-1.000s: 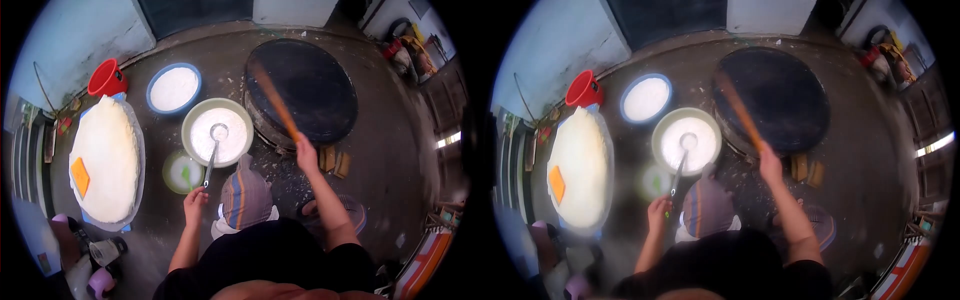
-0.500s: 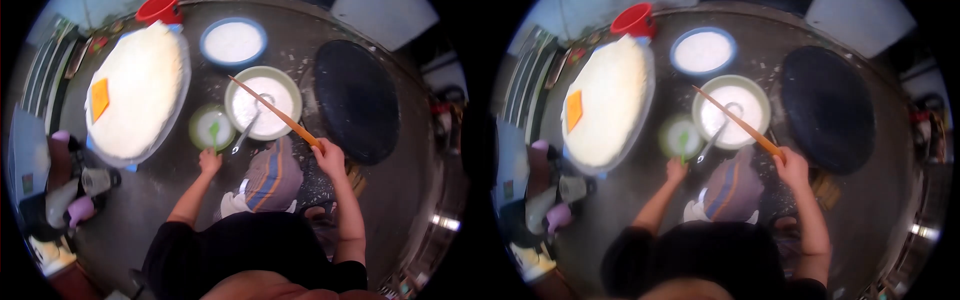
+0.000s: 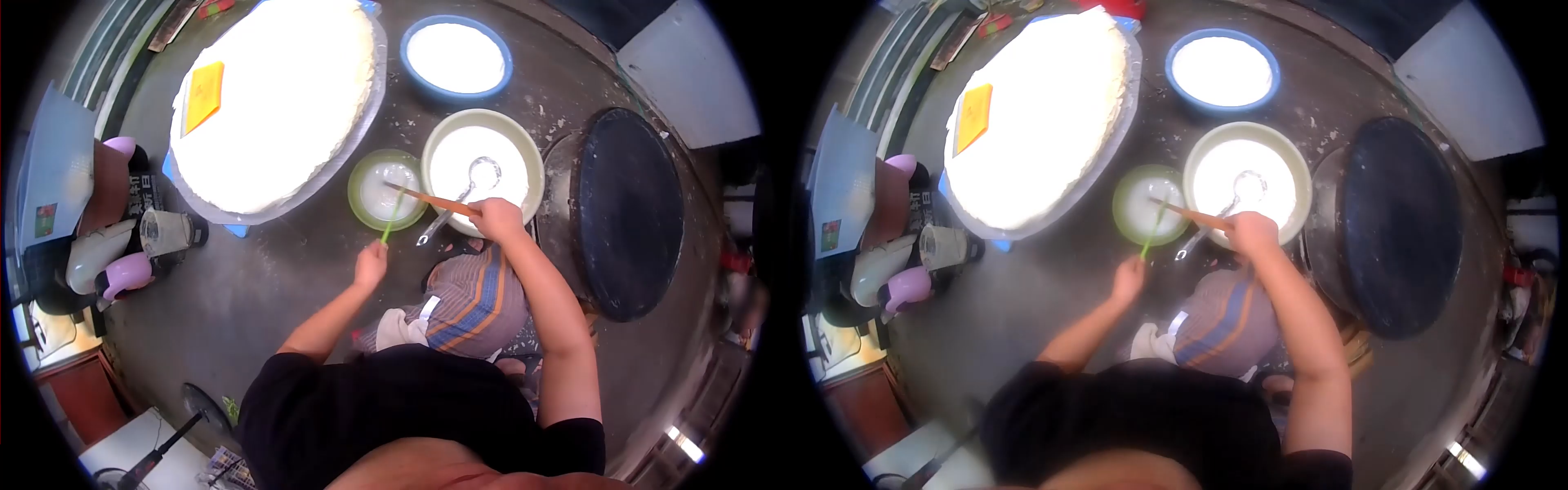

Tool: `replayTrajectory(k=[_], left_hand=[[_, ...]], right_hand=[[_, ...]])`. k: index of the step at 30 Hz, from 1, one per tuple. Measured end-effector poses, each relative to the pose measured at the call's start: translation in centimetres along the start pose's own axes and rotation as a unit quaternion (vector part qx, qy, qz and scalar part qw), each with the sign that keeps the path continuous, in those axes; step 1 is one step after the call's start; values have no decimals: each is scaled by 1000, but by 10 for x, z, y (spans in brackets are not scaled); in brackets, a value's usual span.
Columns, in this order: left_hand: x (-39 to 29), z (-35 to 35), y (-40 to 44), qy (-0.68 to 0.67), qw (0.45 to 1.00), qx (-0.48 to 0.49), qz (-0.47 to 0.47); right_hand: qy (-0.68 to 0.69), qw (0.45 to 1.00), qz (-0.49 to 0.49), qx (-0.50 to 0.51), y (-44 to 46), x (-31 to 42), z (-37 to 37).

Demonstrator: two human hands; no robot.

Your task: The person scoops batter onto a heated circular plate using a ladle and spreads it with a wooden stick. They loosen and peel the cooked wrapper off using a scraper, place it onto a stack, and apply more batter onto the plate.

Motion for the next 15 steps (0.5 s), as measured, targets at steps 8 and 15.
replayTrajectory(k=[8, 15], left_hand=[[89, 58, 69, -84, 990, 1, -111], [54, 45, 62, 129, 989, -55, -35]], right_hand=[[138, 990, 26, -3, -16, -8, -1], [74, 989, 31, -123, -85, -34, -17]])
Point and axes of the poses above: each hand's wrist, its own y-axis towards the middle knuckle, its own z-axis out of the palm, x = y × z, the point moved 4 cm from there along y, towards the middle knuckle, and after that the axes turned 8 degrees about -z, right-handed, at the moved point
